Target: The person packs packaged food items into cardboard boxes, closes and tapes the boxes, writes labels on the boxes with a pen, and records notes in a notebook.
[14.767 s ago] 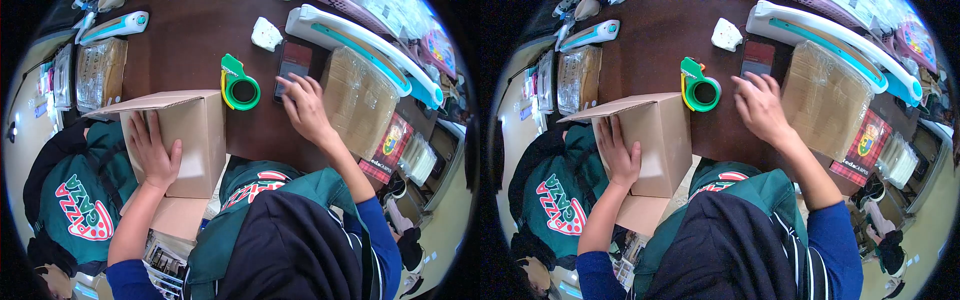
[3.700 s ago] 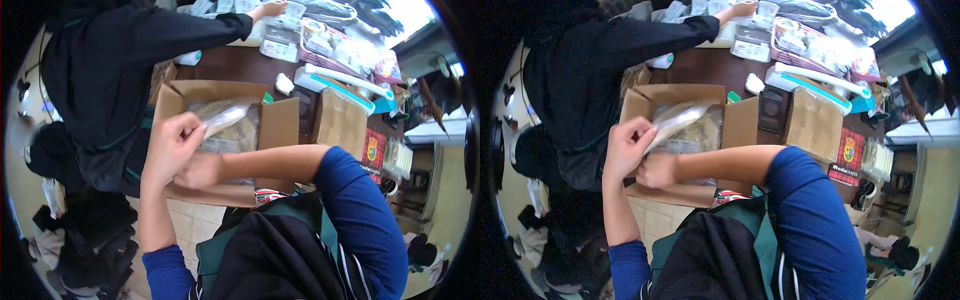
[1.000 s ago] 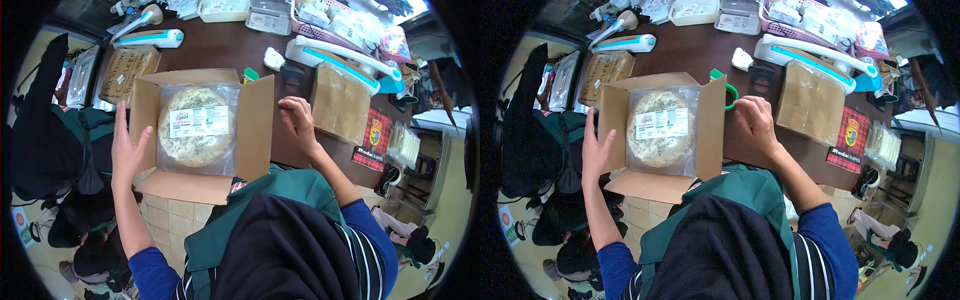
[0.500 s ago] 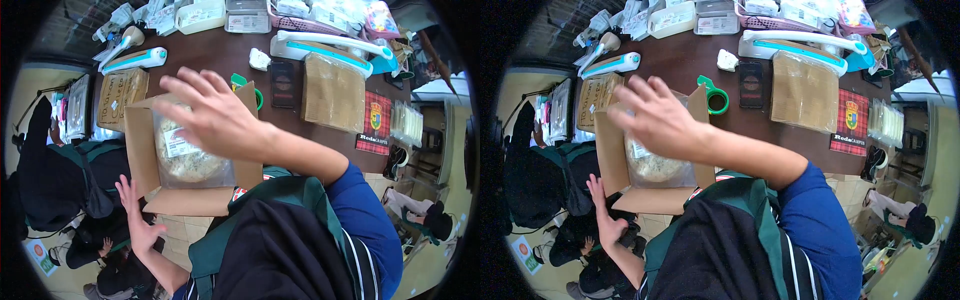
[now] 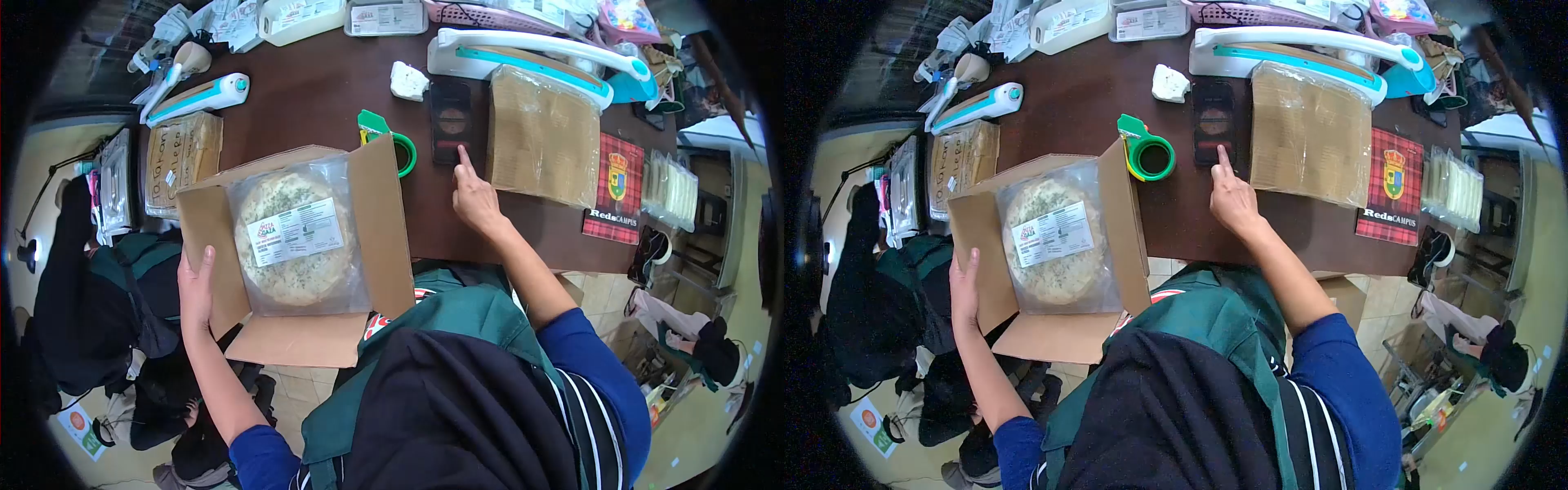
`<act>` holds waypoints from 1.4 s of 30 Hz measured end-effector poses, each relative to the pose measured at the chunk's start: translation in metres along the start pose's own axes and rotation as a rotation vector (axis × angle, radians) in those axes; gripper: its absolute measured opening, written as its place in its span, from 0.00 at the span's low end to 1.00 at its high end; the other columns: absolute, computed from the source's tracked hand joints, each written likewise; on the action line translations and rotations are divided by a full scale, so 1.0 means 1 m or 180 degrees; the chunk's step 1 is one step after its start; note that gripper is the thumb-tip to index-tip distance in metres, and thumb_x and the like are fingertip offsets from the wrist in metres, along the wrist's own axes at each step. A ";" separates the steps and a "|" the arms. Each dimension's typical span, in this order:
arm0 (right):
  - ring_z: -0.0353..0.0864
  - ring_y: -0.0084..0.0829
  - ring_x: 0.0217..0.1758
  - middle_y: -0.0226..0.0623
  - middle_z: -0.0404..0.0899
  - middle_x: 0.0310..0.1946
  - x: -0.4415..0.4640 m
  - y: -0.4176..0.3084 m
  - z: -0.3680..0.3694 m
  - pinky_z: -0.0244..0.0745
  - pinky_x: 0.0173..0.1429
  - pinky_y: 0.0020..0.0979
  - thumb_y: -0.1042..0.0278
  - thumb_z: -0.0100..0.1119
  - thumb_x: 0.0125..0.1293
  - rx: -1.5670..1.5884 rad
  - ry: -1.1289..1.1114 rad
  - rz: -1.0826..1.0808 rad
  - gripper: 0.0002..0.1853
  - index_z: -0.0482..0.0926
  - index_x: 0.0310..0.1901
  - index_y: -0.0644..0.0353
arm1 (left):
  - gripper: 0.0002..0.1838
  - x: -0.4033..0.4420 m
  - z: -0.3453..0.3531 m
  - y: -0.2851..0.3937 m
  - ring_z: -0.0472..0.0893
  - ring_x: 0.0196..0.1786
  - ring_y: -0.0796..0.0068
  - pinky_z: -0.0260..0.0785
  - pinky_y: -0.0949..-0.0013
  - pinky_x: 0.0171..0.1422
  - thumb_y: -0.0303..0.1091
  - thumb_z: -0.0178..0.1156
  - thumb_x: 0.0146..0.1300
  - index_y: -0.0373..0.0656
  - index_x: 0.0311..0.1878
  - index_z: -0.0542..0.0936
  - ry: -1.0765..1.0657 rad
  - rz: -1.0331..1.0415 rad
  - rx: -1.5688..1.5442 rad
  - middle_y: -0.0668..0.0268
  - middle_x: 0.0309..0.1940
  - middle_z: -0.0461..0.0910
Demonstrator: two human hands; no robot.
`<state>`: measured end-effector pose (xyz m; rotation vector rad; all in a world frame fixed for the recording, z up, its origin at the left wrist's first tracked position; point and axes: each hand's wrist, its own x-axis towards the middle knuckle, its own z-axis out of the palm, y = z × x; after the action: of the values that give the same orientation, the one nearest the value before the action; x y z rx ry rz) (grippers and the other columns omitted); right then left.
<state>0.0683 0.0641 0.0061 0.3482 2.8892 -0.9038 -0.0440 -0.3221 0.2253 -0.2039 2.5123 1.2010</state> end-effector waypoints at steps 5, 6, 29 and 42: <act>0.77 0.56 0.38 0.58 0.49 0.66 0.012 -0.008 0.005 0.75 0.41 0.48 0.81 0.45 0.49 -0.0061 -0.0017 0.0130 0.12 0.60 0.38 0.68 | 0.26 -0.001 0.006 0.002 0.71 0.55 0.72 0.59 0.71 0.61 0.39 0.56 0.64 0.34 0.61 0.65 0.0180 -0.0130 -0.0055 0.60 0.54 0.72; 0.77 0.56 0.38 0.58 0.49 0.66 0.014 -0.008 0.006 0.75 0.41 0.48 0.81 0.45 0.49 -0.0058 -0.0021 0.0135 0.12 0.60 0.38 0.68 | 0.26 -0.001 0.006 0.004 0.71 0.55 0.72 0.59 0.71 0.61 0.39 0.56 0.64 0.34 0.61 0.65 0.0167 -0.0132 0.0081 0.60 0.54 0.72; 0.77 0.48 0.41 0.48 0.69 0.55 -0.010 -0.122 -0.060 0.74 0.44 0.38 0.77 0.50 0.57 0.2364 0.0767 -0.1243 0.20 0.65 0.53 0.62 | 0.41 -0.022 -0.004 0.012 0.58 0.67 0.56 0.50 0.57 0.68 0.50 0.62 0.55 0.42 0.67 0.57 0.0598 0.1349 0.2035 0.51 0.65 0.59; 0.81 0.48 0.33 0.49 0.80 0.30 0.062 -0.237 -0.106 0.75 0.37 0.40 0.69 0.46 0.59 -0.0069 -0.0574 -0.2291 0.17 0.68 0.47 0.73 | 0.63 -0.101 0.019 0.001 0.54 0.71 0.57 0.42 0.49 0.71 0.44 0.75 0.18 0.43 0.67 0.57 0.0291 0.1482 0.2923 0.56 0.68 0.56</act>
<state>-0.0519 -0.0524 0.2135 -0.7838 2.8513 -0.9054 0.0540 -0.3086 0.2521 0.5863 2.9847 0.0453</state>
